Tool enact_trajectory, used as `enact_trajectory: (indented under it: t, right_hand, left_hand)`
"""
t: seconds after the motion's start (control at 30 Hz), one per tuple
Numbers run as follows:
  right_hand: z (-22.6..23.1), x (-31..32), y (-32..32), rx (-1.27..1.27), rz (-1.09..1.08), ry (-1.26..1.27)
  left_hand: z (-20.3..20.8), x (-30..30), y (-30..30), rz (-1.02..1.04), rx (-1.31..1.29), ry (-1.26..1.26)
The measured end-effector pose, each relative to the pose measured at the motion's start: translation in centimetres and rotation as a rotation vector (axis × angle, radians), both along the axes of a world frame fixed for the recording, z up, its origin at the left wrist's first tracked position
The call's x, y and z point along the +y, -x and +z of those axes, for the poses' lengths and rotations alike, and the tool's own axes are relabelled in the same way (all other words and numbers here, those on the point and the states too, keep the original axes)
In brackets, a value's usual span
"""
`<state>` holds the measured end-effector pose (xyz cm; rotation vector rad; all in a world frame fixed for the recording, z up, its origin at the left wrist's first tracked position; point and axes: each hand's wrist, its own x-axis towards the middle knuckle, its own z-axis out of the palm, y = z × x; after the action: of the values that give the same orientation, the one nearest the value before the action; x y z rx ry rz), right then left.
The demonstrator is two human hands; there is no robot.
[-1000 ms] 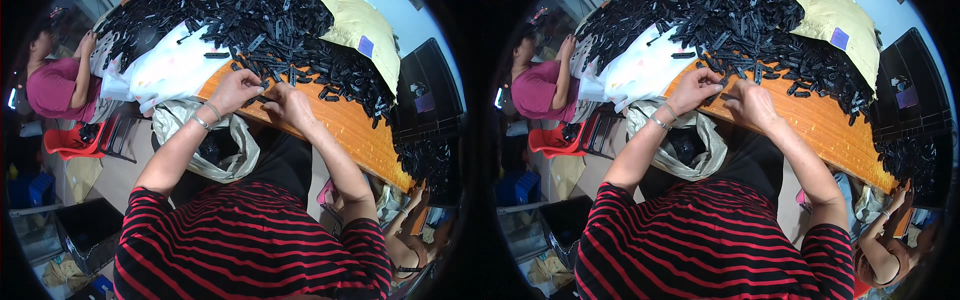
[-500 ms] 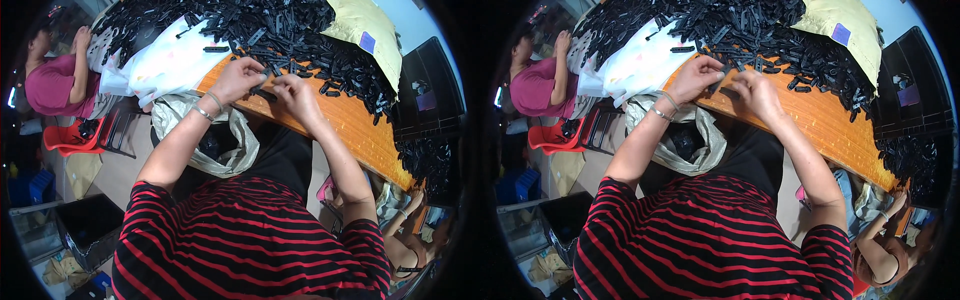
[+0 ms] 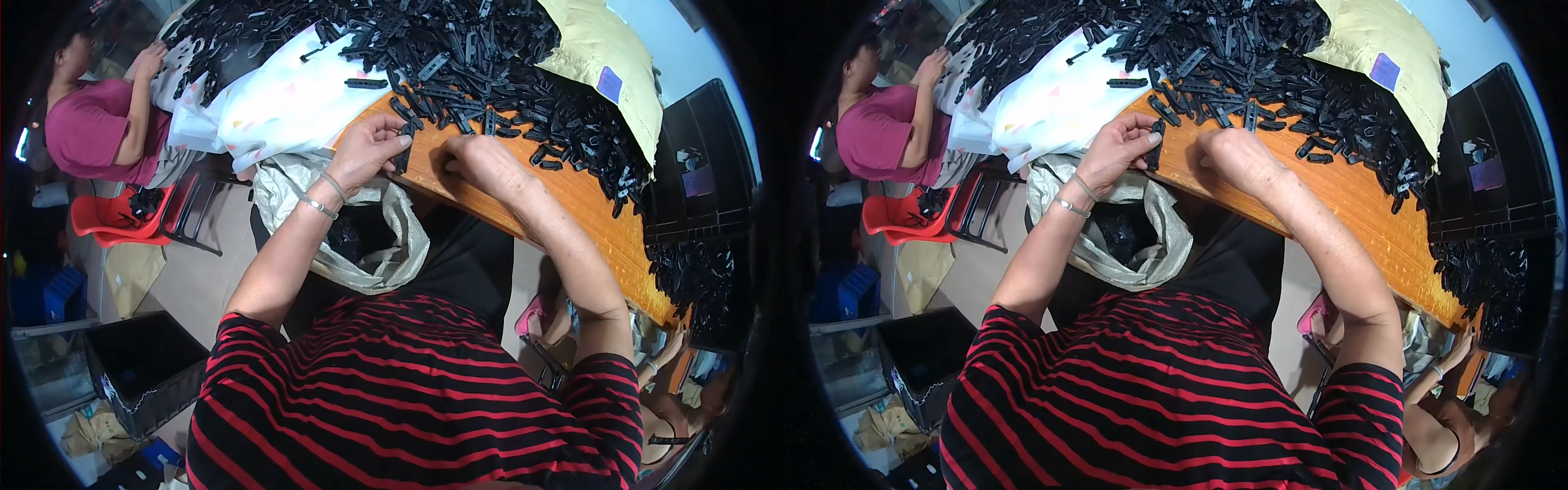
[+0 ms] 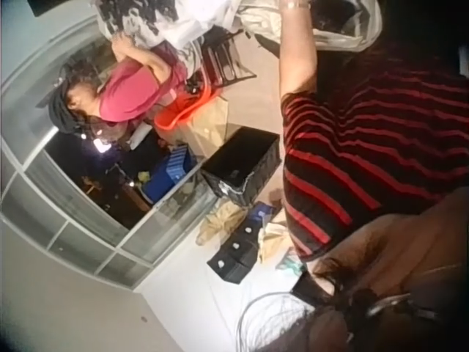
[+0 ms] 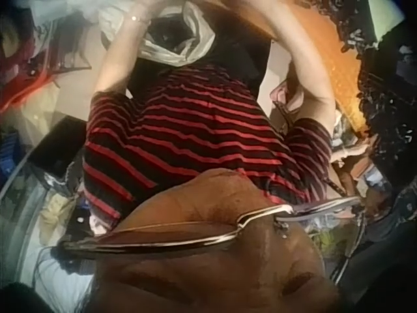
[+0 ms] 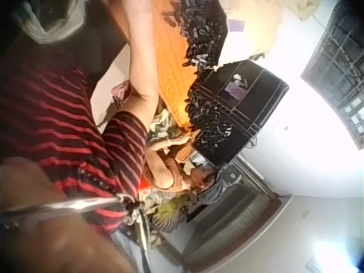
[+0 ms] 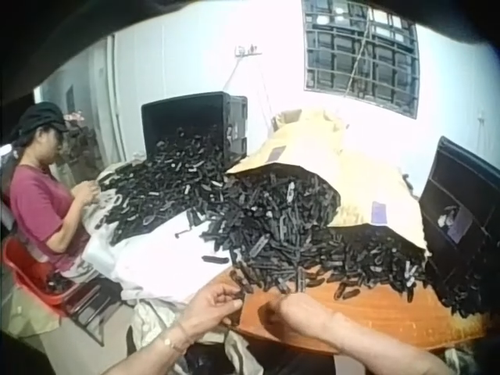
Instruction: Assembling small black plastic components by hand at a workbench.
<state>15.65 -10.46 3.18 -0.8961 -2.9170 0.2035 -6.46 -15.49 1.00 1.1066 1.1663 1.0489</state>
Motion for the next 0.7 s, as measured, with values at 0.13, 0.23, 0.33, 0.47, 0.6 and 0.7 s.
enact_trajectory:
  t: [0.13,0.23,0.33,0.47,0.6,0.7]
  right_hand:
    - [-0.4,-0.4,0.5,0.167,-0.283,0.099]
    - [-1.0,-0.9,1.4,0.165,-0.419,0.019]
    - [-1.5,-0.9,1.6,0.177,-0.437,-0.016]
    - [-0.7,-0.9,0.8,0.264,-0.440,-0.079]
    - [1.3,-1.5,0.6,0.702,-0.447,0.477]
    - [1.2,-1.0,0.2,0.733,-0.407,0.727]
  left_hand:
    - [-0.4,0.0,-0.5,-0.006,-0.045,0.010]
    - [-0.4,-0.1,-1.2,-0.009,-0.068,0.021]
    - [-0.4,-0.1,-2.0,-0.018,-0.075,0.046]
    - [-0.4,0.2,-2.4,-0.093,-0.039,-0.029]
    - [0.4,1.0,-3.2,-0.193,0.079,-0.192]
    - [1.4,1.4,-4.0,-0.197,0.104,-0.203]
